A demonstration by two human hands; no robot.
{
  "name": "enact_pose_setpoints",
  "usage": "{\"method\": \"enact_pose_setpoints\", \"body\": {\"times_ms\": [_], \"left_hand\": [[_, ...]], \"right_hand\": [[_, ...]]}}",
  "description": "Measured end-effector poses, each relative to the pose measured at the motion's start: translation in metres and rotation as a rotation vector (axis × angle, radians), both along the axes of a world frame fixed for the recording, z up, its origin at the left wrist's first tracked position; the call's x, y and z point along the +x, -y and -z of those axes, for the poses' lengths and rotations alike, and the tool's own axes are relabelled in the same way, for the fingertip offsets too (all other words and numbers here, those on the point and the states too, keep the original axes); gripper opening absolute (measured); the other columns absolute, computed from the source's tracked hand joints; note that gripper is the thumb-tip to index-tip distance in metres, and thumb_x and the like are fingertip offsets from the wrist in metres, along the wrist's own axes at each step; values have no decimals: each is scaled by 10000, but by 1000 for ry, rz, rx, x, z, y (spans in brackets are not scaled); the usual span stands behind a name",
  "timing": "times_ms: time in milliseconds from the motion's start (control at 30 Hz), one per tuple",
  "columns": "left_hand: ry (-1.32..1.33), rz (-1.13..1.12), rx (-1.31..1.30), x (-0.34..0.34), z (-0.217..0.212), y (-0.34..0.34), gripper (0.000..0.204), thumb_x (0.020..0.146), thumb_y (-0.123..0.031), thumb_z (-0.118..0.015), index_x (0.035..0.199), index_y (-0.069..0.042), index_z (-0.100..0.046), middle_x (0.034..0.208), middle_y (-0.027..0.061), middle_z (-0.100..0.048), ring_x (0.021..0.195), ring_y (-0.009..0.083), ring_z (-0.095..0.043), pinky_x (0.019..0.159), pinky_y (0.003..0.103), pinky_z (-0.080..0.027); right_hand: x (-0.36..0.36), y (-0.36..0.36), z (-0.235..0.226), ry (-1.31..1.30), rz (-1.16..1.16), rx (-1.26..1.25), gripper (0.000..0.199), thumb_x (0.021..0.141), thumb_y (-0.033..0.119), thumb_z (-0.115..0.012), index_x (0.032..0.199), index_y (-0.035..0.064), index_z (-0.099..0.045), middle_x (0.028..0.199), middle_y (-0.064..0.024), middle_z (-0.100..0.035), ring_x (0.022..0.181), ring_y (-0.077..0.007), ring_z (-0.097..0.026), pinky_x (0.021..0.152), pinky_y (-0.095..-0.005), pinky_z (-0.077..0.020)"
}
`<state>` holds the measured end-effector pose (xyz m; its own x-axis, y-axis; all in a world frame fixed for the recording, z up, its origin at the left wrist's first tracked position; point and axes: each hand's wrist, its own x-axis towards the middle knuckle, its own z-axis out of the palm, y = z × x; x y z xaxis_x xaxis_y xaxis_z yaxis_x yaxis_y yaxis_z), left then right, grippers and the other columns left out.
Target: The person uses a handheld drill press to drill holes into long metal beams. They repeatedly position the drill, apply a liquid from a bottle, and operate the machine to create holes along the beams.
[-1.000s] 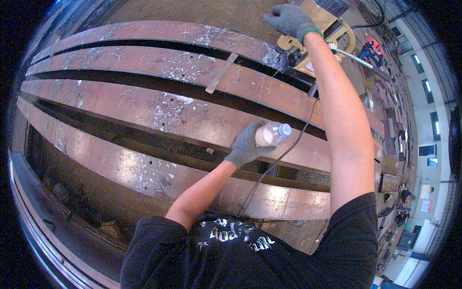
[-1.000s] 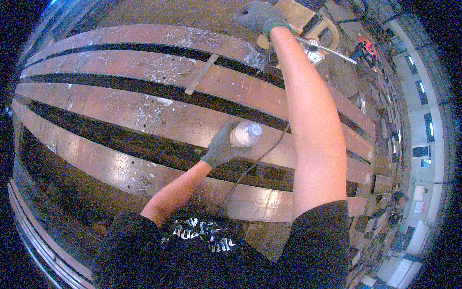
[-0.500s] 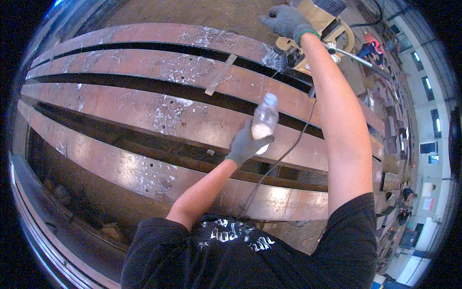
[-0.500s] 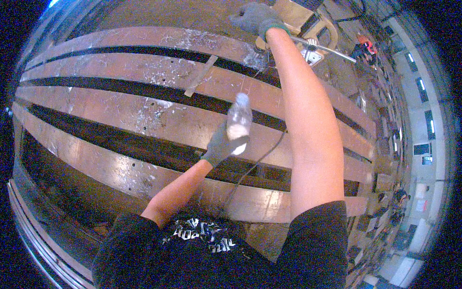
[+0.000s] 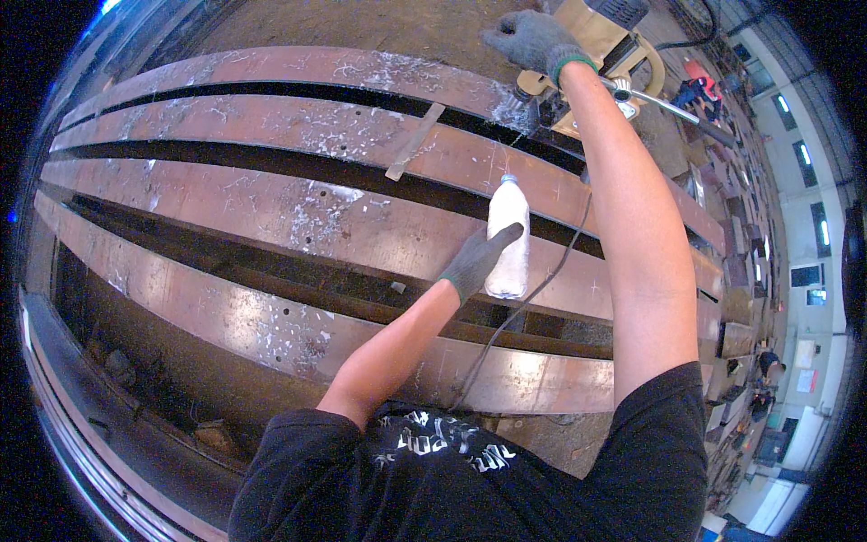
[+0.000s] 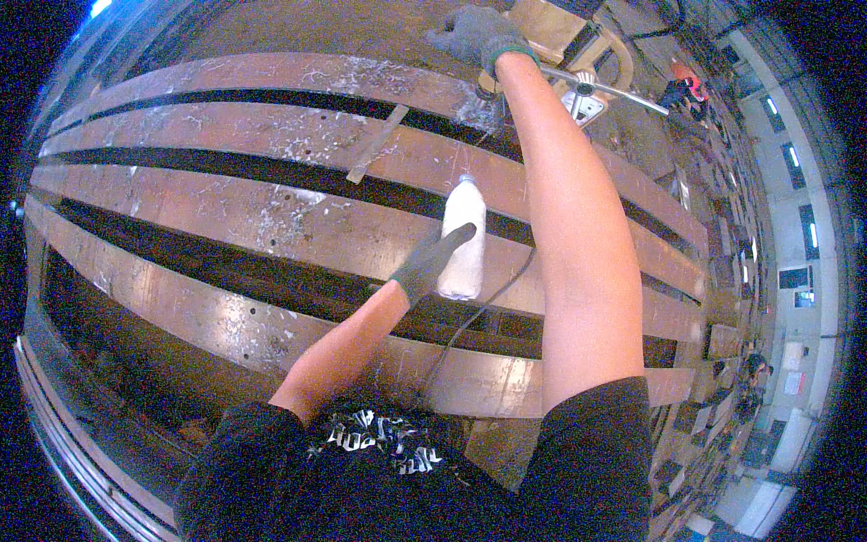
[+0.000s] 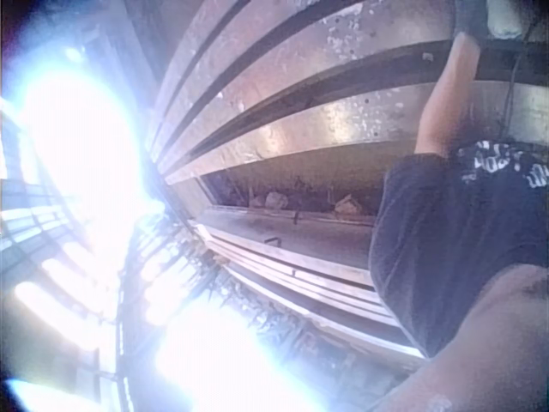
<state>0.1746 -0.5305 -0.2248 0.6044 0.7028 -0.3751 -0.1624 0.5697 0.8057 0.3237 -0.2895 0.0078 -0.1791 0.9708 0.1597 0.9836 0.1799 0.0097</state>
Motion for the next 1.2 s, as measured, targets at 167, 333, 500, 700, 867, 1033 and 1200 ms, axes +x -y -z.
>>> {"method": "enact_pose_setpoints", "body": {"times_ms": [167,333,500,700,867,1033,1200], "left_hand": [[23,53,-53,5,-18,-8,821,907,-536,-743,1387,100,-544,1288,210,-656,1111,262,-664,942,397,-539],[112,53,-113,11,-19,-12,802,905,-522,-754,1365,104,-558,1244,193,-670,1060,243,-670,911,382,-549],[106,59,-127,9,-17,-14,805,900,-517,-764,1357,113,-559,1213,183,-682,1031,233,-676,892,377,-555],[72,75,-83,8,-22,-14,799,898,-517,-766,1346,115,-567,1202,184,-688,1009,234,-683,869,381,-562],[110,68,-103,13,-8,-15,802,897,-533,-760,1328,120,-581,1202,195,-689,1014,243,-687,869,380,-562],[53,83,-84,10,-7,-16,785,908,-548,-743,1332,95,-594,1198,179,-699,1008,240,-694,877,385,-569],[-32,43,204,5,-9,-11,814,910,-614,-713,1375,42,-589,1248,178,-688,1081,260,-674,952,397,-544]], "right_hand": [[6,-1,5,21,2,43,595,957,619,-564,1091,73,-761,991,-191,-759,941,-366,-725,912,-472,-545],[6,0,3,50,17,26,615,956,629,-558,1093,63,-755,1015,-193,-756,961,-373,-722,905,-473,-550],[-10,11,-9,61,-27,1,630,956,634,-557,1094,50,-748,1011,-193,-756,963,-365,-724,896,-470,-553],[-11,15,-11,73,-19,-24,615,966,625,-547,1089,59,-752,990,-192,-757,951,-360,-728,908,-471,-550],[-11,16,-9,52,-45,-9,602,967,626,-546,1088,77,-761,991,-197,-758,956,-369,-728,909,-475,-551],[-14,16,-10,42,-23,-21,596,959,618,-556,1076,70,-760,985,-212,-755,957,-383,-728,908,-488,-549],[-12,17,-7,-14,-89,4,541,932,561,-598,979,43,-747,953,-245,-736,890,-413,-710,857,-490,-551]]}}
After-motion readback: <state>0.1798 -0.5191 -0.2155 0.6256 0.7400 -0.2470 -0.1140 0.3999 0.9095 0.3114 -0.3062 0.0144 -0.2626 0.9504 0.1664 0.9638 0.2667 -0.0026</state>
